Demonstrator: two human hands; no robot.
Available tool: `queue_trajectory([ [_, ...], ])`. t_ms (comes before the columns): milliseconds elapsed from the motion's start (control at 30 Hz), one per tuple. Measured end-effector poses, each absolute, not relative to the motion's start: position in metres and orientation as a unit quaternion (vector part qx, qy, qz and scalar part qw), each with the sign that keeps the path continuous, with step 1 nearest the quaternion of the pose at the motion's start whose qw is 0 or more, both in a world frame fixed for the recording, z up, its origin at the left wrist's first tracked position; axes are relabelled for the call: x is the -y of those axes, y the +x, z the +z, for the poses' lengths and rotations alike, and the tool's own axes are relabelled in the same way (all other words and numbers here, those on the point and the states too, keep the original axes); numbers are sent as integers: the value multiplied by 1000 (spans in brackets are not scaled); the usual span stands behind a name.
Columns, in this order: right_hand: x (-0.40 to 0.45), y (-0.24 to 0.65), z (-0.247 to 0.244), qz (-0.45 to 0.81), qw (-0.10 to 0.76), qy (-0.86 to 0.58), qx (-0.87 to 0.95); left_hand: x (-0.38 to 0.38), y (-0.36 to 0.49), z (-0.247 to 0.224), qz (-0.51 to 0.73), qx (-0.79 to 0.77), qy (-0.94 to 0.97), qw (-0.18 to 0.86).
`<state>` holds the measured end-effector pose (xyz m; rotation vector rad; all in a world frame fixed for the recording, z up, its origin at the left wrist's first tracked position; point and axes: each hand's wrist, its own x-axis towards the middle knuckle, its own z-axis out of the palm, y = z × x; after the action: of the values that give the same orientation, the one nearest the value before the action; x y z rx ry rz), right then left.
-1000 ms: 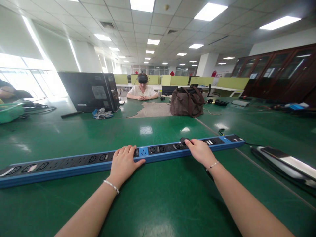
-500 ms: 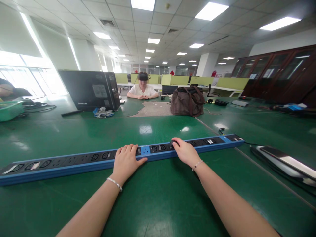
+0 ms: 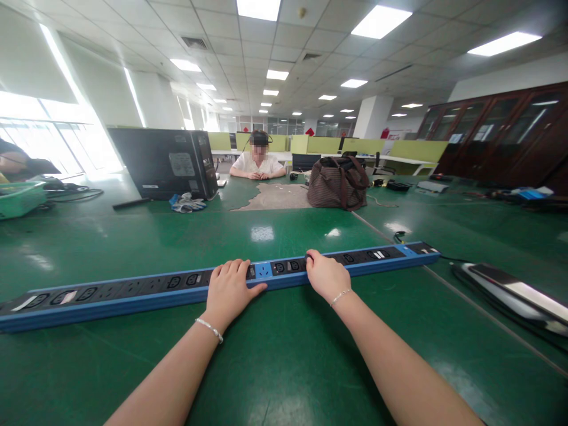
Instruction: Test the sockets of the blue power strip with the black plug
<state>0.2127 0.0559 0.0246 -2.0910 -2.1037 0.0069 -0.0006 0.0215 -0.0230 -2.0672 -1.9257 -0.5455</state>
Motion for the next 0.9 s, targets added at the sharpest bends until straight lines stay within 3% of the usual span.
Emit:
queue_trajectory([
  [900, -55, 213, 12, -16, 105, -678, 728, -20, -1, -24, -187, 665, -710, 136],
])
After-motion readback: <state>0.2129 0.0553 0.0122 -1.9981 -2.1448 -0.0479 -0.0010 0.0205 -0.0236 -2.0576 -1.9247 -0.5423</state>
